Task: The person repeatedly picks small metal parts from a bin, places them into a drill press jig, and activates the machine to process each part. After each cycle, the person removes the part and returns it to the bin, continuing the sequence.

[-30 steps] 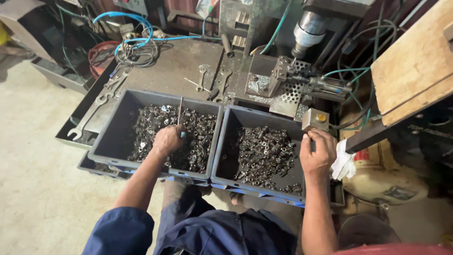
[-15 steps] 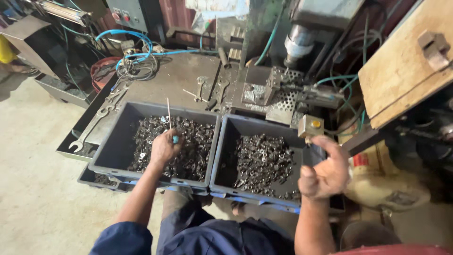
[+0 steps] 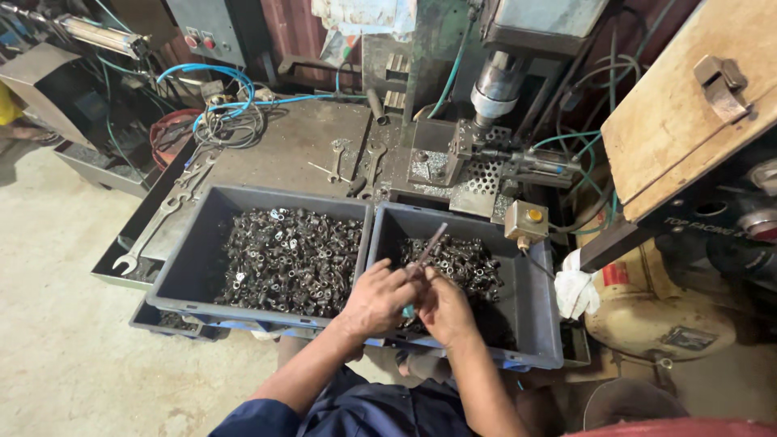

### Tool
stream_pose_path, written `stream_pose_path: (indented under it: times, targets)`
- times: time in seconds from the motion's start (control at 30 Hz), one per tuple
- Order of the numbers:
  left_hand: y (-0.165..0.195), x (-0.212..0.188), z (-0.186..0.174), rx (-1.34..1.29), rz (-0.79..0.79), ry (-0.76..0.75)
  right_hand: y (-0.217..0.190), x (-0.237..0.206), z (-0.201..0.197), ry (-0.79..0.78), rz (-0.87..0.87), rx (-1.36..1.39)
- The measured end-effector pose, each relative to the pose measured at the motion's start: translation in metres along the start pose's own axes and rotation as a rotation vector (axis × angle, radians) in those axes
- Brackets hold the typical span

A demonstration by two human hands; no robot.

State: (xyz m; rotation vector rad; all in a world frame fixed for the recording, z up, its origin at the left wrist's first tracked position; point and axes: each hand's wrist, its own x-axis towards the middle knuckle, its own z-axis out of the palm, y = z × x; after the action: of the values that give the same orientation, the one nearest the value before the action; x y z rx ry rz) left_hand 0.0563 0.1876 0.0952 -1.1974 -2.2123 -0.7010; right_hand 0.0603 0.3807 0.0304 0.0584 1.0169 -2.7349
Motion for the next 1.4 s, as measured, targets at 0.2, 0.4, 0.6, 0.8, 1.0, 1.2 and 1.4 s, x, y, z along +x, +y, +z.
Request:
stream_pose_path:
  times: [0.2, 0.4, 0.6, 0.8, 1.0, 1.2, 1.4]
  targets:
    - [-0.001, -0.004, 0.012, -0.118, -0.056, -0.131, -0.029, -0.014, -0.029, 0.229, -0.176, -0.103]
    - [-0.023, -0.007, 0.024, -0.144, -0.240, -0.246, -0.079, -0.043, -0.095, 0.464, -0.450, -0.463]
    - [-0.033, -0.014, 0.044, -0.184, -0.268, -0.236, -0.110, -0.068, -0.158, 0.625, -0.713, -0.738]
    - [-0.032, -0.018, 0.049, -0.180, -0.407, -0.280, -0.104, -0.078, -0.182, 0.621, -0.737, -0.690]
    - [-0.030, -0.017, 0.044, -0.266, -0.436, -0.168, -0.099, -0.084, -0.168, 0.665, -0.830, -0.612]
    - [-0.030, -0.015, 0.040, -0.259, -0.443, -0.168, -0.106, -0.090, -0.164, 0.622, -0.843, -0.514]
    - [-0.030, -0.014, 0.039, -0.278, -0.431, -0.169, -0.109, -0.088, -0.177, 0.601, -0.853, -0.430]
